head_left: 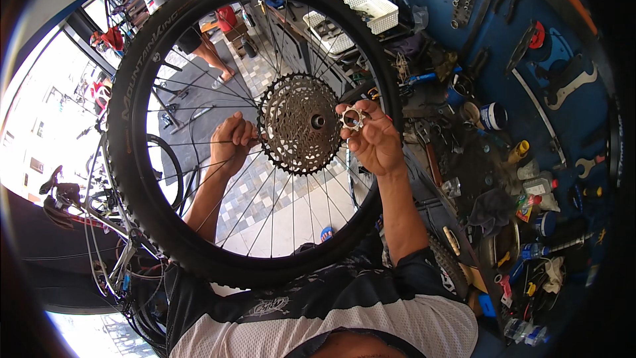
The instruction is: The person assembles a bicycle wheel by stacking multiple cassette cogs onto the hub, securing them with a lockring, and attaching a disc brake rotor. The person uses a chain whip and a lockring tool to tighten the lockring.
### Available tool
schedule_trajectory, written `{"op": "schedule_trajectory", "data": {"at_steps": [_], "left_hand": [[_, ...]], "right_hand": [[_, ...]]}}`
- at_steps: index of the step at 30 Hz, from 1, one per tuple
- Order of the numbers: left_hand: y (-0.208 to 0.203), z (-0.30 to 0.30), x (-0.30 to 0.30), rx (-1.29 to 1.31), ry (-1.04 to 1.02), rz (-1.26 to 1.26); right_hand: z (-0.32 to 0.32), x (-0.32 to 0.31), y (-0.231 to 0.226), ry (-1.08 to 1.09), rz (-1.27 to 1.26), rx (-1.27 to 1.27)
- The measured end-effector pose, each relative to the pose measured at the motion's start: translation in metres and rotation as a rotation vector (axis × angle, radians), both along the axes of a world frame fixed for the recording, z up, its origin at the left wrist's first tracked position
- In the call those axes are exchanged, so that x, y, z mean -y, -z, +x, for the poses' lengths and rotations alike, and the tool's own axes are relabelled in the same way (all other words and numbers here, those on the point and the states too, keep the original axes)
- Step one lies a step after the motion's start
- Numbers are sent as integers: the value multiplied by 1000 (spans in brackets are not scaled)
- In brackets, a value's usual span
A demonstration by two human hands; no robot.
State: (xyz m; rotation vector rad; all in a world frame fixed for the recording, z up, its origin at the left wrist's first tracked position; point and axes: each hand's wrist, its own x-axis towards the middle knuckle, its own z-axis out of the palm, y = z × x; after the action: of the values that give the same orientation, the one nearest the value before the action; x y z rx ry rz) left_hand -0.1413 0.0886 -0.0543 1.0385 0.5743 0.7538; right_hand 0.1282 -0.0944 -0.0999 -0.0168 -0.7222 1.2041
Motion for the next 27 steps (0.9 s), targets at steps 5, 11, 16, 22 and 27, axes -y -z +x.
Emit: {"op": "schedule_trajectory", "data": {"at_steps": [5,11,16,22,27], "left_hand": [[-2,1,2,9,14,-1],[1,-3,-4,17,42,-3],[4,-6,-9,35,74,-12],[1,2,-1,24,32,7],[4,-6,-10,20,85,0]], "right_hand": [[-1,2,-9,-16,3,16],[-3,4,-15,111,-78,200],[-12,8,-28,335,-209,422],[-18,6,-41,682,-289,768],[-21,0,-51,925,-320,1144]]}}
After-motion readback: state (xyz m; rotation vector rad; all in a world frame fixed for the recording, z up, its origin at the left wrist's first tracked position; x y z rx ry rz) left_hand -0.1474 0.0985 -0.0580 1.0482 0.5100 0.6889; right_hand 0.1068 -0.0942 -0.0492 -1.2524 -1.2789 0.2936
